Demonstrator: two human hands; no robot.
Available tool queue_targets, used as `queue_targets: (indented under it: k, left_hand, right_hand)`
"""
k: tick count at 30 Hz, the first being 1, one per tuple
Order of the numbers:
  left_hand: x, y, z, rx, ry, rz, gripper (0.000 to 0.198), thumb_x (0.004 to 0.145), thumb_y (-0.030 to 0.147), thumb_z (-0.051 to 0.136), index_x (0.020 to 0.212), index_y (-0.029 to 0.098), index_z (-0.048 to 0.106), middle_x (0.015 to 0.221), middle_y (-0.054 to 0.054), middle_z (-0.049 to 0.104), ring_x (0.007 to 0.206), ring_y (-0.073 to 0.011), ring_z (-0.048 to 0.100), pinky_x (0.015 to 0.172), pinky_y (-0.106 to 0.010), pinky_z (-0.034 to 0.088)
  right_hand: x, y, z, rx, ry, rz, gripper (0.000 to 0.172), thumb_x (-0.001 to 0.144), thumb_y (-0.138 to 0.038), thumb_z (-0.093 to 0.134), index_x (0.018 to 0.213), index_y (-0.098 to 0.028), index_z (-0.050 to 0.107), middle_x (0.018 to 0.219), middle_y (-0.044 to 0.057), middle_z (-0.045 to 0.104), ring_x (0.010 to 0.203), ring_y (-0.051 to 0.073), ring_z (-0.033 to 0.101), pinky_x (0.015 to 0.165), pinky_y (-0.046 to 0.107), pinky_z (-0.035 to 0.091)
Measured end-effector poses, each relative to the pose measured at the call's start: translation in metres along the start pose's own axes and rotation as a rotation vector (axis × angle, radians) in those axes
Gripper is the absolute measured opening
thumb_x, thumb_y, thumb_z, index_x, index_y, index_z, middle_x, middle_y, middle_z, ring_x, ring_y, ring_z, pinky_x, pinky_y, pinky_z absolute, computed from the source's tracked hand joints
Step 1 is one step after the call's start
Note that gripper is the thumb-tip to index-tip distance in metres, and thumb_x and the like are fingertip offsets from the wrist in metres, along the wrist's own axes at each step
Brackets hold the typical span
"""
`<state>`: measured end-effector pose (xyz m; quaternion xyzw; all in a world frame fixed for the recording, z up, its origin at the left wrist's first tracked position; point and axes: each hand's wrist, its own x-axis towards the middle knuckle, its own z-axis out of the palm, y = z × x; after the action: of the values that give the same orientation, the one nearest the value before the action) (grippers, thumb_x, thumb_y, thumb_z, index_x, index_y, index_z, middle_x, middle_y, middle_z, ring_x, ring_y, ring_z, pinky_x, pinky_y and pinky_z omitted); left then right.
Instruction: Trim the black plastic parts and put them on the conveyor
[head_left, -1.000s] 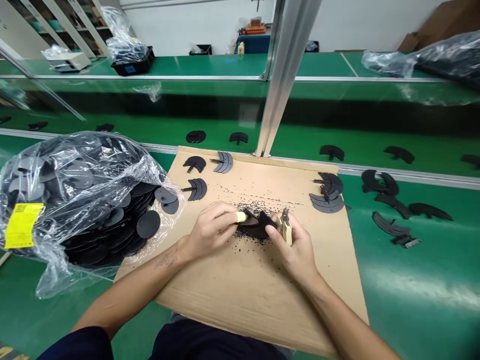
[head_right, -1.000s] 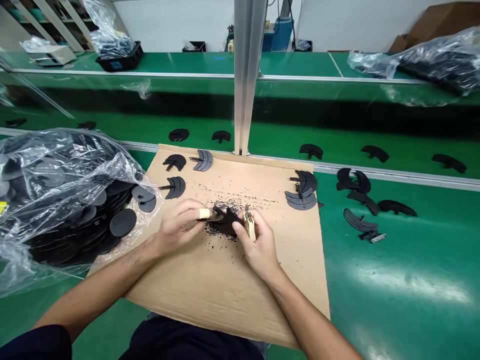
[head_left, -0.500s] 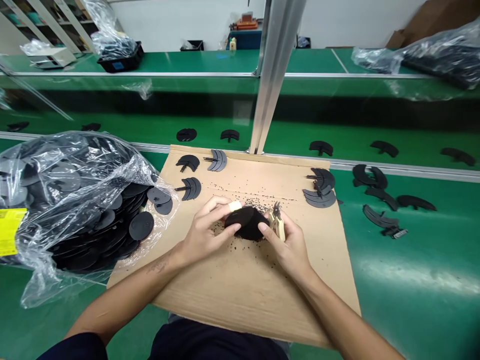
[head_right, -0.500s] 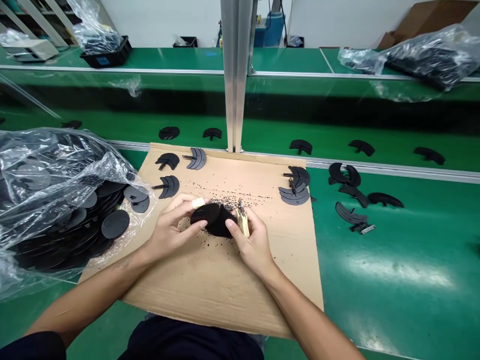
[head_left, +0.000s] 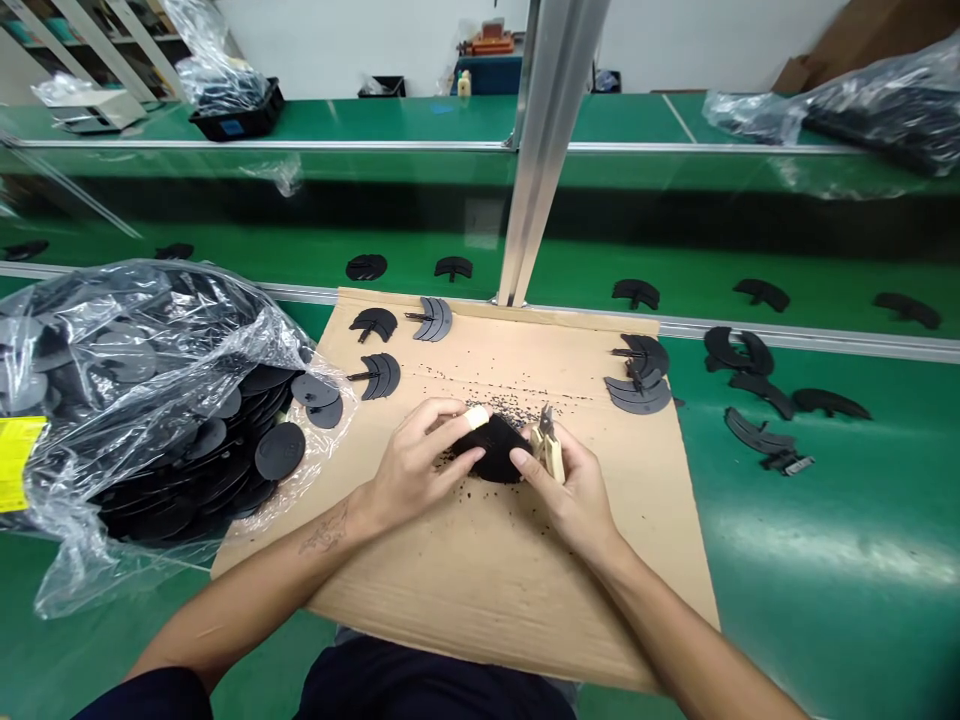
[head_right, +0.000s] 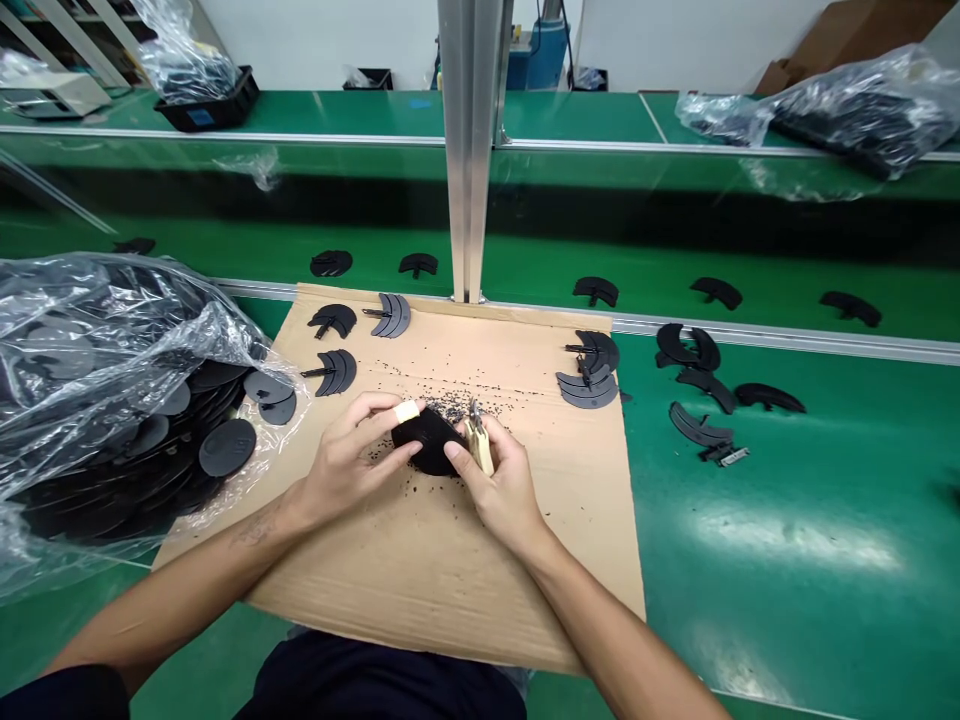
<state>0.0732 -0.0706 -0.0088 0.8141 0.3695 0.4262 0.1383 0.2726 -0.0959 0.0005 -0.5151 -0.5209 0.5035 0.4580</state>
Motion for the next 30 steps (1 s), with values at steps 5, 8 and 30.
queue_targets:
  k: [5, 8, 30]
  left_hand:
    - [0.0, 0.001, 0.0005, -0.082, -0.02, -0.084, 0.035, 0.092, 0.021, 0.065, 0.127, 0.022, 0.063, 0.107, -0.009, 0.06, 0.1, -0.0218, 0.063, 0.085, -0.039, 0.06]
    - [-0.0018, -0.0011, 0.0021, -0.198, -0.052, -0.162, 0.035, 0.091, 0.02, 0.065, 0.126, 0.022, 0.063, 0.124, -0.012, 0.059, 0.118, -0.0261, 0.061, 0.099, -0.046, 0.056]
    - [-0.0085, 0.0028, 0.0075, -0.279, -0.116, -0.058, 0.05, 0.093, 0.014, 0.062, 0.141, 0.019, 0.049, 0.121, -0.013, 0.068, 0.108, -0.0209, 0.067, 0.089, -0.036, 0.06]
  right_hand:
    - [0.0001, 0.0008, 0.0006, -0.003, -0.001, -0.005, 0.031, 0.083, -0.049, 0.071, 0.084, -0.021, 0.057, 0.069, -0.003, 0.047, 0.06, 0.012, 0.041, 0.056, 0.025, 0.039]
    - [-0.0001, 0.0007, 0.0011, -0.013, 0.009, -0.008, 0.032, 0.083, -0.049, 0.071, 0.084, -0.021, 0.057, 0.07, -0.003, 0.049, 0.061, 0.013, 0.043, 0.057, 0.025, 0.04]
    - [-0.0016, 0.0022, -0.0019, -0.304, -0.03, -0.252, 0.015, 0.092, -0.037, 0.062, 0.088, -0.023, 0.064, 0.081, 0.003, 0.064, 0.073, 0.019, 0.058, 0.067, 0.032, 0.046]
